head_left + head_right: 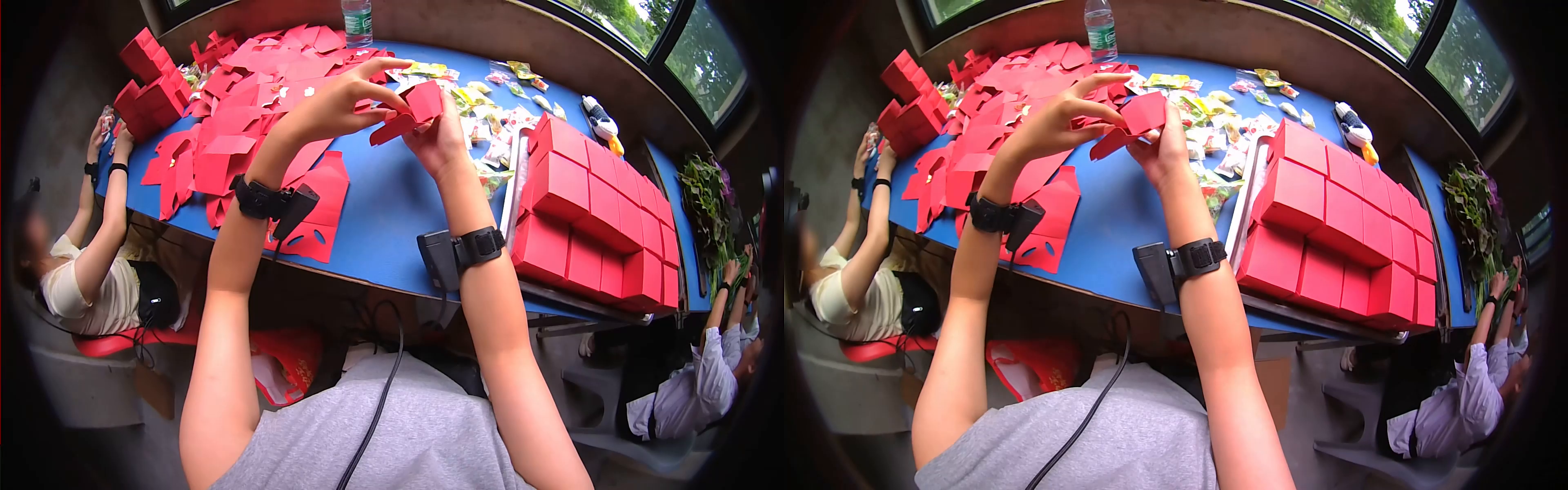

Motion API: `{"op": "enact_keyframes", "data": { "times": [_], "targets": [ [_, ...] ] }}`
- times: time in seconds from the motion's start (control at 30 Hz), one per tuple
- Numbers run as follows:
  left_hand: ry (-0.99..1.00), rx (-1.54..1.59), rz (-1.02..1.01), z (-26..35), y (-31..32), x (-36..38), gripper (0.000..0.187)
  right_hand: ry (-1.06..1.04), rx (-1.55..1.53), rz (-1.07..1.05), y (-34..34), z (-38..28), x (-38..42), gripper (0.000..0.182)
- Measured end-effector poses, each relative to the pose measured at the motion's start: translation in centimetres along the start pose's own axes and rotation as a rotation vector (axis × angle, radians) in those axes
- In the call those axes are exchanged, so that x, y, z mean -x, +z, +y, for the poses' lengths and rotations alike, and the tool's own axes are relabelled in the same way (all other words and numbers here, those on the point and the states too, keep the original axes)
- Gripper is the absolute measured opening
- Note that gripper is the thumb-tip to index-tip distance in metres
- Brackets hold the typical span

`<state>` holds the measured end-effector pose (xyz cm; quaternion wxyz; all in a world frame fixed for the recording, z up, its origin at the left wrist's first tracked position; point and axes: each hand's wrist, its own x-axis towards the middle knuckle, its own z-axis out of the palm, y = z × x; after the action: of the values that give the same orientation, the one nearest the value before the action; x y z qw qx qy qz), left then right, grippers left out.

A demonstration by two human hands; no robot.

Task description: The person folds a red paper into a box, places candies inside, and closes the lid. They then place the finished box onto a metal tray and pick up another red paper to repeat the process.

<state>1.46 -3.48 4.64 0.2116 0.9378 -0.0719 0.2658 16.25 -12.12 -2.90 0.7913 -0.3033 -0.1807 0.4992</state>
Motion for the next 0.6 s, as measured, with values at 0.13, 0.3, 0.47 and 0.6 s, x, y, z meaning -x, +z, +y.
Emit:
{"op": "enact_keyframes", "data": {
  "times": [0.13,0.3,0.47,0.6],
  "targets": [
    [0.028,-0.209,-0.002,1.1,0.3,0.0,0.022,0.126,0.153,0.02,0.0,0.3,0.4,0.043],
    [0.25,-0.656,-0.106,2.6,-0.3,1.1,0.043,0.238,0.178,-0.073,-1.3,1.2,-0.6,0.047],
    [0.1,-0.604,-0.213,2.5,-0.1,2.6,0.072,0.407,0.213,-0.251,-0.7,0.4,0.3,0.052],
    [-0.09,-0.295,-0.164,1.5,0.3,3.7,0.093,0.431,0.456,-0.216,0.5,-0.3,1.6,0.059]
  ]
}}
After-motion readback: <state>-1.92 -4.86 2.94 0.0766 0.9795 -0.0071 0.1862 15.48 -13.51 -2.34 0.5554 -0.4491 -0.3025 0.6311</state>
